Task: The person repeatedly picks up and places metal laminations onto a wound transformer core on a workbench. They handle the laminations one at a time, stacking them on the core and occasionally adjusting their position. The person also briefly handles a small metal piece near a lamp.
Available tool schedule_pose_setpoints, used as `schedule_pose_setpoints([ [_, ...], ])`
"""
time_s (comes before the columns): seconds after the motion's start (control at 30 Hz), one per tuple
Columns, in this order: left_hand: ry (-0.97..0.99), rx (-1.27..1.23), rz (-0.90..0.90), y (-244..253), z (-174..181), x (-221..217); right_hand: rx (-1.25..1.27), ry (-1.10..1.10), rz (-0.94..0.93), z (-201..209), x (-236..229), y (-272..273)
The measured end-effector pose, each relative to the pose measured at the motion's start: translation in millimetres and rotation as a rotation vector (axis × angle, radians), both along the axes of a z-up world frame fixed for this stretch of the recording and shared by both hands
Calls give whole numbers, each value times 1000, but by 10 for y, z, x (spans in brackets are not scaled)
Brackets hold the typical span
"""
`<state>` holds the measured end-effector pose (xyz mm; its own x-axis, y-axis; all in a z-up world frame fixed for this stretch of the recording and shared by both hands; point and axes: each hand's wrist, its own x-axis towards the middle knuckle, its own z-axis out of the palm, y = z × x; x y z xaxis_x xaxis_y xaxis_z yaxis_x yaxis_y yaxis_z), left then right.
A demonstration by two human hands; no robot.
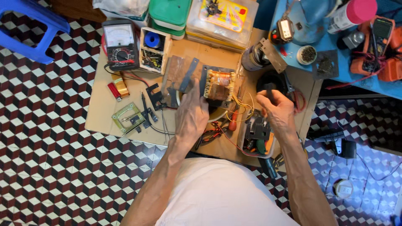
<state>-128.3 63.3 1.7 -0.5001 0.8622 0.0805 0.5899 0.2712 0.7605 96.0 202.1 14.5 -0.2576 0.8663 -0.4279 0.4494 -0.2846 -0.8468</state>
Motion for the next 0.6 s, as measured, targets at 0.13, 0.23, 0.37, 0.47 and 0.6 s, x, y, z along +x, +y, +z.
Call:
schedule_pose_setpoints([
  [0.13,-26,-92,4,6,49,1,210,-427,136,-468,558,33],
  [0.23,-119,-273,63,18,101,-2,328,-632,318,-854,816,-57],
  [0.37,-214,-85,107,-89,163,5,322,-758,301,-1127,921,-289],
  [0.47,-177,50,146,-272,177,47,330,-731,437,-1151,996,-496],
  [0.6,-253,59,203,-520,167,216,498,-576,531,-1129,1060,-671],
])
